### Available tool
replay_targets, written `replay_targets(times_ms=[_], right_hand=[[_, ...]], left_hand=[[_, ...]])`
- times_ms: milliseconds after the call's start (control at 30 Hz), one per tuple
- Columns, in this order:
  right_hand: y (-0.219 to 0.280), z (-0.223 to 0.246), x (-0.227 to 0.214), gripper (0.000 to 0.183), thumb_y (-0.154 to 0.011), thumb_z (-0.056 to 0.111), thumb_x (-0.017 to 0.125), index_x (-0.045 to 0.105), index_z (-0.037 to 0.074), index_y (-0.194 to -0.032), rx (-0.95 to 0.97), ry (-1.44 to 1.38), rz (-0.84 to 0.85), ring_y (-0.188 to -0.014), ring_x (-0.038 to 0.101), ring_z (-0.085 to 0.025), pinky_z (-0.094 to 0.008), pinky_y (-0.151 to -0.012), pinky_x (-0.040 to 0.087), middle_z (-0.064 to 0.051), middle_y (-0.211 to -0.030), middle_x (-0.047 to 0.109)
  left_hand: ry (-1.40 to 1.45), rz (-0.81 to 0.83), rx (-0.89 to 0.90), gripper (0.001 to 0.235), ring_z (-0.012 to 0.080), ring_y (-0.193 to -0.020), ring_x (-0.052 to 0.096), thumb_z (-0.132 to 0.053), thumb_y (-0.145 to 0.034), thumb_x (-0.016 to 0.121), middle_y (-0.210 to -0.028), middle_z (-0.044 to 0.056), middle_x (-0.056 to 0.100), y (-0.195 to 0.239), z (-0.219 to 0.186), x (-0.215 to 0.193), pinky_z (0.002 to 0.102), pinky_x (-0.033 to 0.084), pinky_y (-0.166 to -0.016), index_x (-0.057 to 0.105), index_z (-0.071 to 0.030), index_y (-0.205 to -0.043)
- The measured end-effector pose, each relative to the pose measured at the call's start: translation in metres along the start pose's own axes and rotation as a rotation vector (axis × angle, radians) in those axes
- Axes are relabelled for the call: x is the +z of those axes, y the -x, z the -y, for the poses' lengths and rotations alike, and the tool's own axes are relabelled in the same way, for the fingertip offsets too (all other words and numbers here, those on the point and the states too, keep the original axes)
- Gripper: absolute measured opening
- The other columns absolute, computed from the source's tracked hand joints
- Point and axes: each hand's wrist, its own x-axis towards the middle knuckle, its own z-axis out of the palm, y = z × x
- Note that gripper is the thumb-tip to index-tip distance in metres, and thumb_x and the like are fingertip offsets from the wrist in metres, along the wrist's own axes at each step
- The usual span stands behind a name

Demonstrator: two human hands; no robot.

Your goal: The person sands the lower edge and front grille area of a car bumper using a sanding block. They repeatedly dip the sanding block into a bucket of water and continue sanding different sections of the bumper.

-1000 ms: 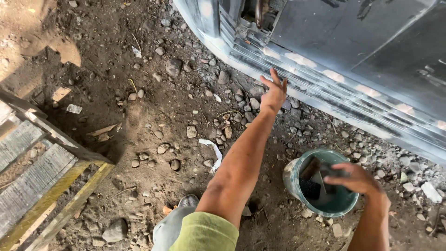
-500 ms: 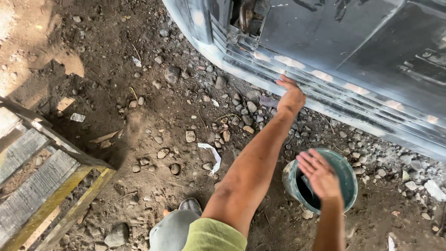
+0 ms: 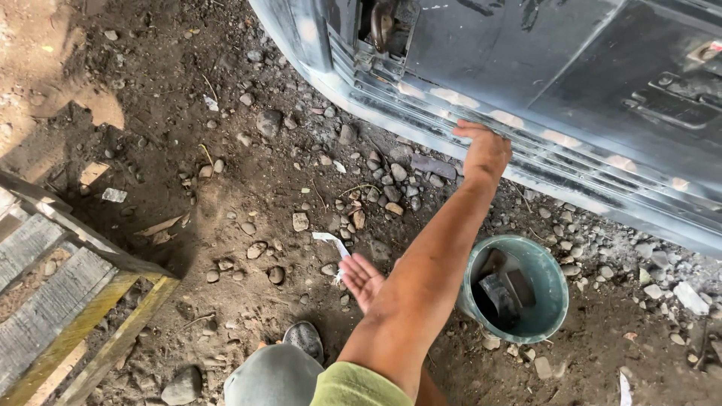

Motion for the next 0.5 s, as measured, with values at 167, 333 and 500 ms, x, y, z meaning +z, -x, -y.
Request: replay_targets(times_ms=[167, 333, 500], right_hand=[[-0.014, -0.034, -0.013, 0.111, -0.093, 0.081, 0.030, 0.029, -0.012, -0.154, 0.143, -0.360, 0.413, -0.154, 0.026, -0.037, -0.046, -0.129, 0.021, -0.028, -0.164, 0.027], [-0.017, -0.023, 0.023, 0.110, -0.094, 0.079, 0.034, 0.026, -0.012, -0.155, 0.120, -0.428, 0.483, -0.156, 0.023, -0.037, -0.047, -0.130, 0.020, -0.029, -0.164, 0.027], [-0.011, -0.007, 0.065, 0.107, -0.096, 0.076, 0.038, 0.025, -0.013, -0.155, 0.094, -0.493, 0.484, -0.155, 0.023, -0.038, -0.047, -0.130, 0.018, -0.030, -0.164, 0.026]], left_hand=[[0.141, 0.005, -0.119, 0.064, 0.0617, -0.112, 0.059, -0.034, -0.093, 0.065, -0.139, 0.026, 0.055, 0.014, 0.014, -0.020, 0.066, 0.058, -0.075, 0.044, -0.006, -0.147], [0.290, 0.055, -0.154, 0.067, 0.0576, -0.115, 0.060, -0.031, -0.092, 0.069, -0.141, 0.025, 0.052, 0.009, 0.018, -0.017, 0.061, 0.059, -0.076, 0.043, -0.005, -0.148], [0.419, 0.051, -0.206, 0.064, 0.0560, -0.116, 0.060, -0.029, -0.093, 0.068, -0.142, 0.021, 0.052, -0.001, 0.019, -0.015, 0.063, 0.059, -0.078, 0.042, -0.008, -0.148]])
